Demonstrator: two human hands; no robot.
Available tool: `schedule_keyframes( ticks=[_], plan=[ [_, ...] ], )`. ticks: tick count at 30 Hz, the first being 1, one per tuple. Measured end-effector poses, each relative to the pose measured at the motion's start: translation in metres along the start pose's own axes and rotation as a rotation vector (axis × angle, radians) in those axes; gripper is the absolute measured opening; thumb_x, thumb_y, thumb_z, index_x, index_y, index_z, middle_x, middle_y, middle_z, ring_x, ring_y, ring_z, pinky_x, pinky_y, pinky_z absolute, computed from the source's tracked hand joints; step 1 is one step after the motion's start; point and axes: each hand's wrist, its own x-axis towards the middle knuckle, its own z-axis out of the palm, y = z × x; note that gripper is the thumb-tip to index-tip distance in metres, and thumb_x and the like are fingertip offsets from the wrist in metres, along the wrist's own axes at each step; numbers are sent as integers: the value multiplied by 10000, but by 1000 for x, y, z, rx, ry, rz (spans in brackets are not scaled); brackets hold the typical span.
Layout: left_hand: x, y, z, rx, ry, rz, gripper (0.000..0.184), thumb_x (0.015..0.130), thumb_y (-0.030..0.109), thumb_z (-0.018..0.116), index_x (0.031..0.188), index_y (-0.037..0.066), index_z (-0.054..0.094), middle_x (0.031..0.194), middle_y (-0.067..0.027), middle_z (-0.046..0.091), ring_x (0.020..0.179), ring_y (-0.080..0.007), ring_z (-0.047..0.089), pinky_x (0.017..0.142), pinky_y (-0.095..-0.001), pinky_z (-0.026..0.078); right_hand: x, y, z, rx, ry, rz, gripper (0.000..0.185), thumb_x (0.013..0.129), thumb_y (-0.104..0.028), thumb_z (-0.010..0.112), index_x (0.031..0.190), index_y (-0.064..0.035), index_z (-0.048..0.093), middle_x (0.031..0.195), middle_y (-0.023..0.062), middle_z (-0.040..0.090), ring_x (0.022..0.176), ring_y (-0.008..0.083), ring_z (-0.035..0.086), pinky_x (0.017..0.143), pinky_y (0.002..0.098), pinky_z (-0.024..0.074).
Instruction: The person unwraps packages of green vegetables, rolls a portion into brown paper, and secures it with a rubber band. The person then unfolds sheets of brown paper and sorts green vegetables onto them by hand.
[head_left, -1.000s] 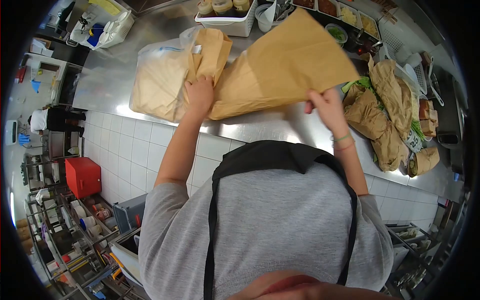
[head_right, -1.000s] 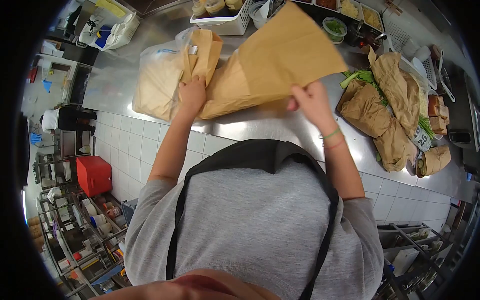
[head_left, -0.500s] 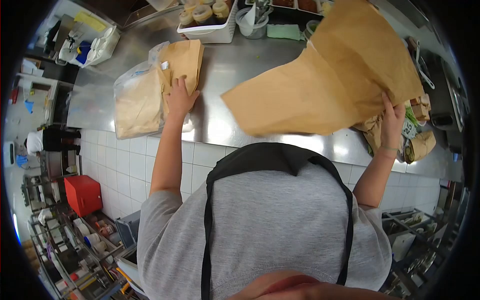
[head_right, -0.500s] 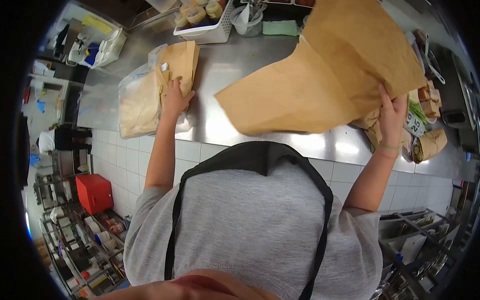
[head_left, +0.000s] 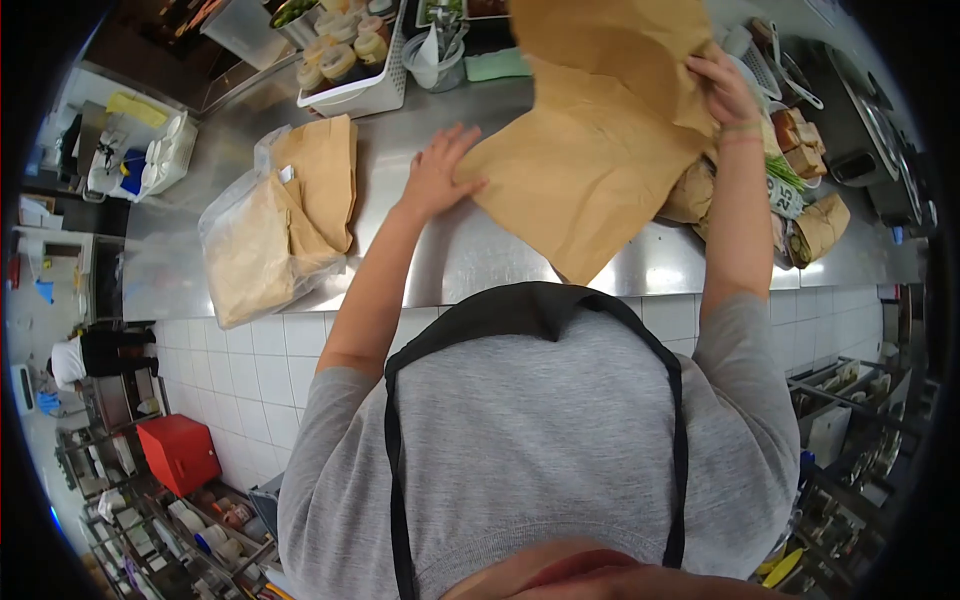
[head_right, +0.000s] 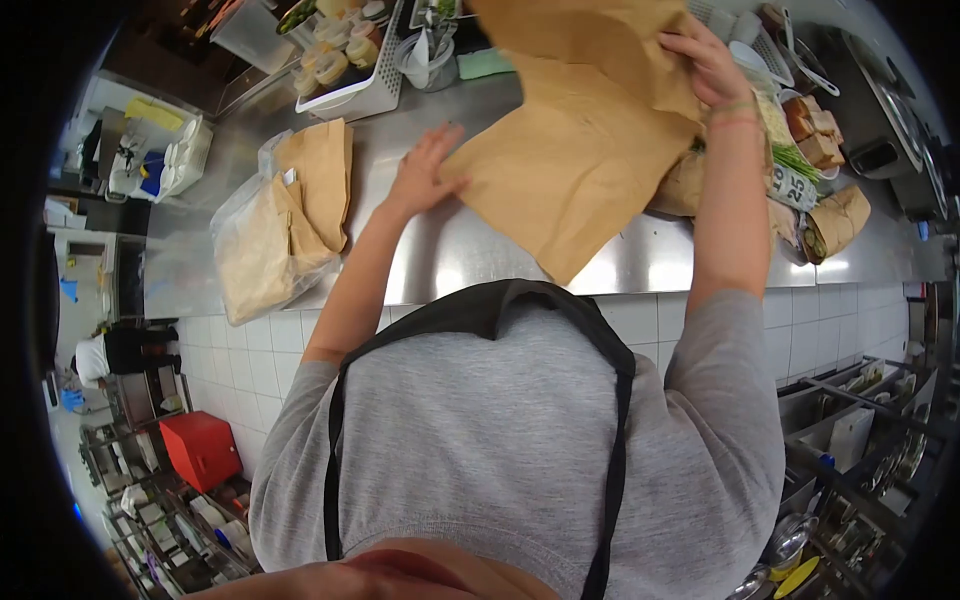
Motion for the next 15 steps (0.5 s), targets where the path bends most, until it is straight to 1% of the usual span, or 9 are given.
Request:
schedule_keyframes(
  ticks=[1,3,5,6,8,9,11,13,15],
  plan=[
    [-5,1,13,38,-68,67,678,798,570,587,1369,246,418,1395,-82,421,1327,-323,327,1016,-581,279,13,5,-2,-57,35,-10,445,871,-52,566,1295,5,443,1239,75,552,1151,182,523,973,301,403],
    [-17,10,21,70,-76,79,641,800,558,588,1339,237,457,1377,-77,437,1308,-306,349,1012,-571,279,35,10,-9,-123,91,-18,411,876,-82,580,1268,-23,471,1208,66,565,1130,173,535,942,289,421],
    [-35,18,17,104,-92,87,605,803,546,589,1310,228,497,1358,-72,453,1289,-289,371,1009,-561,280,42,12,-16,-799,306,-115,335,894,-152,584,1199,-118,449,1129,127,574,1013,274,570,885,430,441],
    [-46,23,7,132,-106,39,572,803,537,591,1279,227,526,1322,-64,476,1252,-272,400,1011,-556,270,30,9,-21,-801,323,-104,335,894,-152,584,1199,-118,449,1129,127,574,1013,274,570,885,430,441],
    [-70,25,-4,183,-98,-20,536,796,518,606,1244,227,556,1252,-48,510,1185,-243,443,1018,-560,248,7,-12,-32,-1340,285,-128,339,866,-156,626,1176,-75,515,1122,47,585,1075,144,553,869,268,445],
    [-85,24,-7,201,-87,-33,532,790,508,619,1239,228,558,1219,-40,523,1156,-232,456,1023,-568,235,-11,-10,-47,-1173,304,131,430,739,-238,734,1122,-111,588,1035,93,643,955,201,598,856,298,461],
    [-111,24,-13,206,-80,-60,528,785,495,634,1234,226,560,1213,-37,523,1161,-232,454,1024,-580,226,-48,4,-77,-1241,-64,340,496,663,-276,782,1096,-125,592,1004,57,646,893,208,592,836,303,460],
    [-129,25,-15,209,-75,-90,525,781,481,649,1230,223,562,1207,-34,523,1165,-231,452,1025,-591,217,-91,7,-49,-1224,-66,656,663,595,-336,823,1173,-142,563,1089,76,622,1015,230,578,899,306,439],
    [-138,26,-15,206,-51,-148,509,776,487,653,1202,221,570,1182,-30,514,1158,-241,439,1020,-620,199,-129,30,-51,-1255,-41,581,870,542,-345,842,1310,-195,464,1262,89,530,1198,270,484,998,406,380]
  ],
)
